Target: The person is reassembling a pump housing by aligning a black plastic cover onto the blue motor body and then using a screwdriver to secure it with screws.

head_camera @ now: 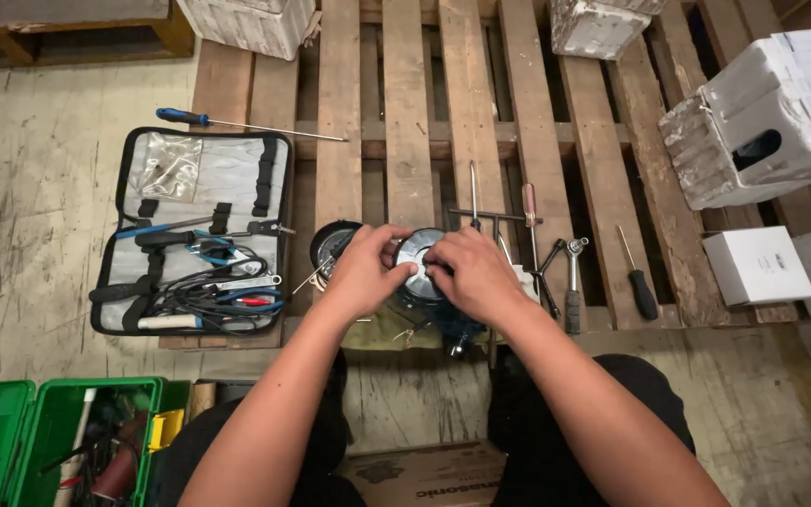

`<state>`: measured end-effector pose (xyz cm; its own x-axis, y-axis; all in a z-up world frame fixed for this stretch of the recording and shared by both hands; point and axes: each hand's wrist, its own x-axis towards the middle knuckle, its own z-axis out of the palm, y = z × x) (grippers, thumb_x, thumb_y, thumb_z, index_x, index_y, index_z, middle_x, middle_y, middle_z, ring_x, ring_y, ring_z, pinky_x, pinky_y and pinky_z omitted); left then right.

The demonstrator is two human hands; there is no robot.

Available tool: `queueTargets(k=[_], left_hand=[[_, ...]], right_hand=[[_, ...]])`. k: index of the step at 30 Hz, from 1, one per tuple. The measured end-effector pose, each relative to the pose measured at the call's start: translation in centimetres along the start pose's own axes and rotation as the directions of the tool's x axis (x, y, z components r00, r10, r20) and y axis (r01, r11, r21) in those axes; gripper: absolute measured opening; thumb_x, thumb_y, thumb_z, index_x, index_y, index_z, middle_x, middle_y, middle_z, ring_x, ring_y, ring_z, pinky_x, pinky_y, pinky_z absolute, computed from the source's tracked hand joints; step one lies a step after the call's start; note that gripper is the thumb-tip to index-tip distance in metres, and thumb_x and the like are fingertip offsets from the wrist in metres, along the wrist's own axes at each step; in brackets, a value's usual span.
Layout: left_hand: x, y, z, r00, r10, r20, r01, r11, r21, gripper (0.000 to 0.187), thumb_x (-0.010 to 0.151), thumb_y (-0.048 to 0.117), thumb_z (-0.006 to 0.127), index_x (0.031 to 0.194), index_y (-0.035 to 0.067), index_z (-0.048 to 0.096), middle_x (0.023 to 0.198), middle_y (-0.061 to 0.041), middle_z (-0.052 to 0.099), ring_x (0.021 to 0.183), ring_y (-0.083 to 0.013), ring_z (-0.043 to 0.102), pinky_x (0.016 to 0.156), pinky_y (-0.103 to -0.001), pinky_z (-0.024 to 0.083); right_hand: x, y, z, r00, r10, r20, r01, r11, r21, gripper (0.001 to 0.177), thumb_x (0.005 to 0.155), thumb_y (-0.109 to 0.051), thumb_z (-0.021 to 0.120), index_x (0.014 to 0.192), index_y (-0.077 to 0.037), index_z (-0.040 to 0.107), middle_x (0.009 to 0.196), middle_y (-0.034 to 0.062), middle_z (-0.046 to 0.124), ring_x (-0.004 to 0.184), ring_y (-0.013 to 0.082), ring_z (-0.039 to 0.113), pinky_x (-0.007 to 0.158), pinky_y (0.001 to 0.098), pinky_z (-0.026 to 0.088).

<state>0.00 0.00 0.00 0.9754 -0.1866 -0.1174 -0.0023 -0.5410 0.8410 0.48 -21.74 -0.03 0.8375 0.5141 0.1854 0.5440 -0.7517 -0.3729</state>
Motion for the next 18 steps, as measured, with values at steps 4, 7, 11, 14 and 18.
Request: queueTargets(k=[4,7,11,14,18], left_hand=[[-0.1,-0.1,0.1,1.0,-0.014,0.008,0.014,1.0,-0.005,0.054,0.082,0.025,0.082,0.134,0.02,0.066,0.102,-0.008,0.058,0.096,-0.0254,0.072,0.085,-0.037,0.058],[0.0,-0.2,0.2,1.0,-0.007,0.004,0.007,1.0,-0.004,0.055,0.083,0.025,0.082,0.135,0.019,0.066,0.102,-0.008,0.058,0.096,-0.0253,0.072,0.086,-0.038,0.058],[0.0,0.0,0.1,1.0,0.002,-0.001,-0.002,1.0,0.018,0.054,0.083,0.027,0.081,0.135,0.021,0.066,0.103,-0.008,0.058,0.098,-0.024,0.071,0.086,-0.039,0.058],[-0.3,0.4,0.0,1.0,0.009,-0.003,-0.009,1.0,0.011,0.054,0.084,0.026,0.081,0.135,0.02,0.067,0.102,-0.008,0.057,0.097,-0.024,0.071,0.086,-0.039,0.057],[0.0,0.0,0.2,1.0,0.013,0.006,-0.014,1.0,0.012,0.053,0.084,0.027,0.08,0.136,0.021,0.067,0.102,-0.007,0.057,0.097,-0.0238,0.07,0.086,-0.038,0.056]], right_hand=[[0.1,-0.4,-0.2,1.0,0.026,0.014,-0.026,1.0,-0.015,0.011,0.086,-0.028,0.074,0.093,-0.021,0.068,0.086,-0.0004,0.066,0.096,0.0238,0.065,0.086,0.0401,0.051],[0.0,-0.3,0.3,0.998,0.064,0.025,-0.064,0.998,-0.003,0.013,0.086,-0.03,0.074,0.095,-0.023,0.068,0.086,-0.0005,0.066,0.095,0.0245,0.065,0.085,0.041,0.051],[-0.2,-0.4,0.8,0.99,0.135,0.026,-0.135,0.991,-0.004,0.012,0.087,-0.03,0.073,0.096,-0.023,0.068,0.086,-0.0029,0.066,0.094,0.0228,0.068,0.083,0.0399,0.052],[-0.3,-0.4,1.1,0.989,0.147,0.017,-0.147,0.989,-0.014,0.013,0.087,-0.03,0.073,0.096,-0.023,0.068,0.086,-0.0025,0.066,0.094,0.0228,0.068,0.083,0.0394,0.051],[-0.2,-0.6,0.6,0.989,0.144,0.027,-0.145,0.989,0.003,0.013,0.087,-0.029,0.073,0.097,-0.021,0.069,0.086,-0.0006,0.066,0.095,0.0247,0.069,0.084,0.0402,0.051]])
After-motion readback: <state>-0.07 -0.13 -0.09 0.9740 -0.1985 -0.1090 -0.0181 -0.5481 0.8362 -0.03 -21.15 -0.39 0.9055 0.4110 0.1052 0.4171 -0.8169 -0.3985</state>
